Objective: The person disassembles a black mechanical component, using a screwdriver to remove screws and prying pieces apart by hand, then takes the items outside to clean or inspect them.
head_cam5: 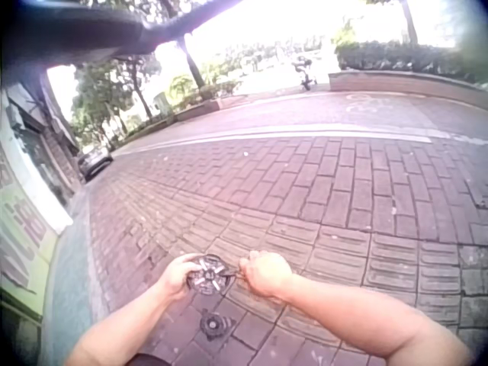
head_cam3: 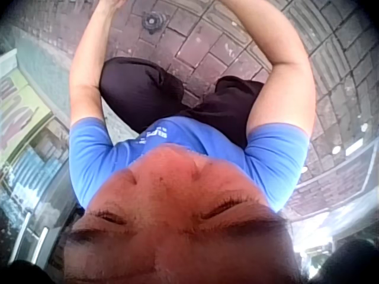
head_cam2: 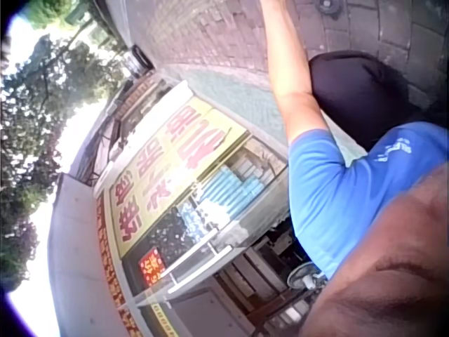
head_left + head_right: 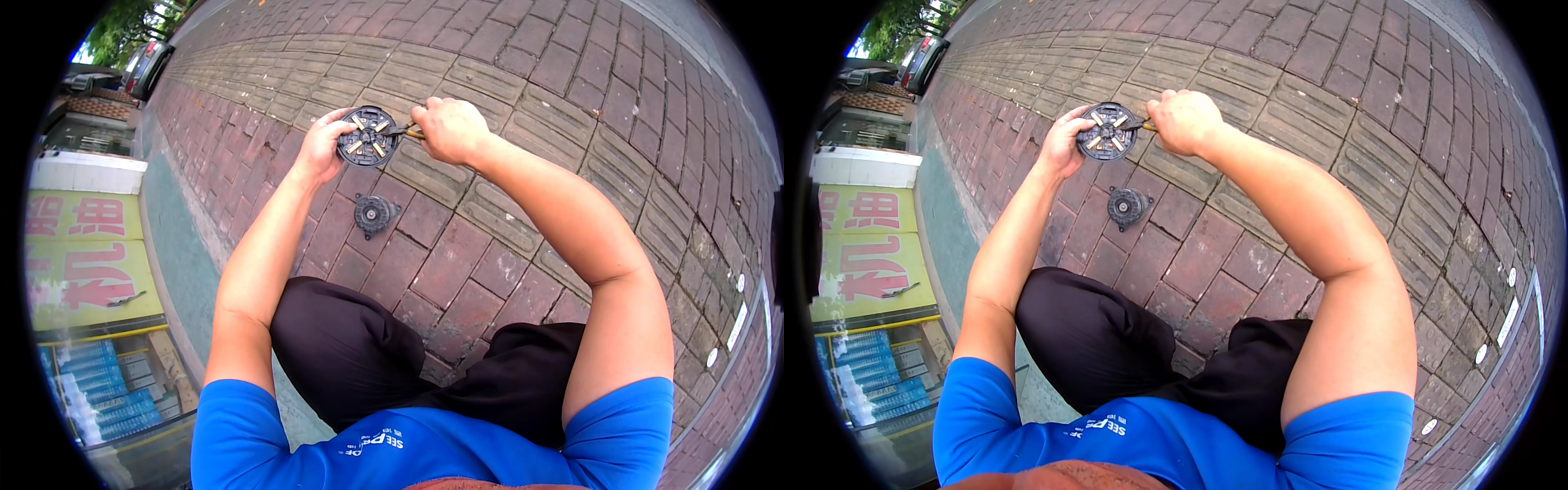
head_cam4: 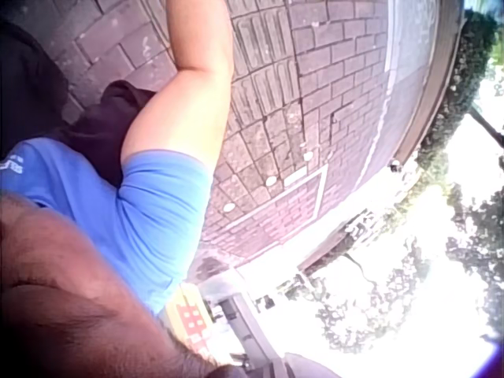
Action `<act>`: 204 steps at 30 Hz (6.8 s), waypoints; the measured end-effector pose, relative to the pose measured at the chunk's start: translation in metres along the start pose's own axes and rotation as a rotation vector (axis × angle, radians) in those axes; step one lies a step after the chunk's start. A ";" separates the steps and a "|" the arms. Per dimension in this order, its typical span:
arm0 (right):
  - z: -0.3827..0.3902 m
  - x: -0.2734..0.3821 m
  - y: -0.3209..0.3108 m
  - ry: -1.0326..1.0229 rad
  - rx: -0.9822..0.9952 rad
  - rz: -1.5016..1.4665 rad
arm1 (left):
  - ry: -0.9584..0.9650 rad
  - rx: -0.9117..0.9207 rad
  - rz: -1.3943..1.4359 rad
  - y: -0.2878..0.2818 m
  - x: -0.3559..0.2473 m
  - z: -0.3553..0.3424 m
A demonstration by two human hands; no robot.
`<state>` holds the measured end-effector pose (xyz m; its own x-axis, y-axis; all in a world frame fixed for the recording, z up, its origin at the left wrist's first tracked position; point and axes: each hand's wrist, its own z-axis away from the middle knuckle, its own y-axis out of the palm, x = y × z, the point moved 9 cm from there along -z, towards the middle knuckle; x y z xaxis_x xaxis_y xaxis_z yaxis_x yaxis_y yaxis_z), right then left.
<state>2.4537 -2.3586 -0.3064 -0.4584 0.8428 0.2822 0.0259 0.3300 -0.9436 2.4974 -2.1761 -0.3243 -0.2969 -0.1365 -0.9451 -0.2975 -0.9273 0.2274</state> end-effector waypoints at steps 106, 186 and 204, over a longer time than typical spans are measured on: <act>0.015 0.033 0.030 0.199 0.255 -0.475 | 0.038 -0.106 -0.210 -0.011 0.000 0.004; 0.008 0.011 0.038 0.227 0.199 -0.230 | 0.187 -0.229 -0.521 0.001 -0.010 0.003; -0.001 0.033 0.053 0.273 0.329 -0.628 | 0.235 -0.230 -0.184 -0.007 -0.013 0.001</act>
<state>2.4403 -2.3129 -0.3466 -0.0619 0.6282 0.7756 -0.4534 0.6746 -0.5825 2.5020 -2.1679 -0.3133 -0.0335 -0.0117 -0.9994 -0.1066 -0.9942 0.0152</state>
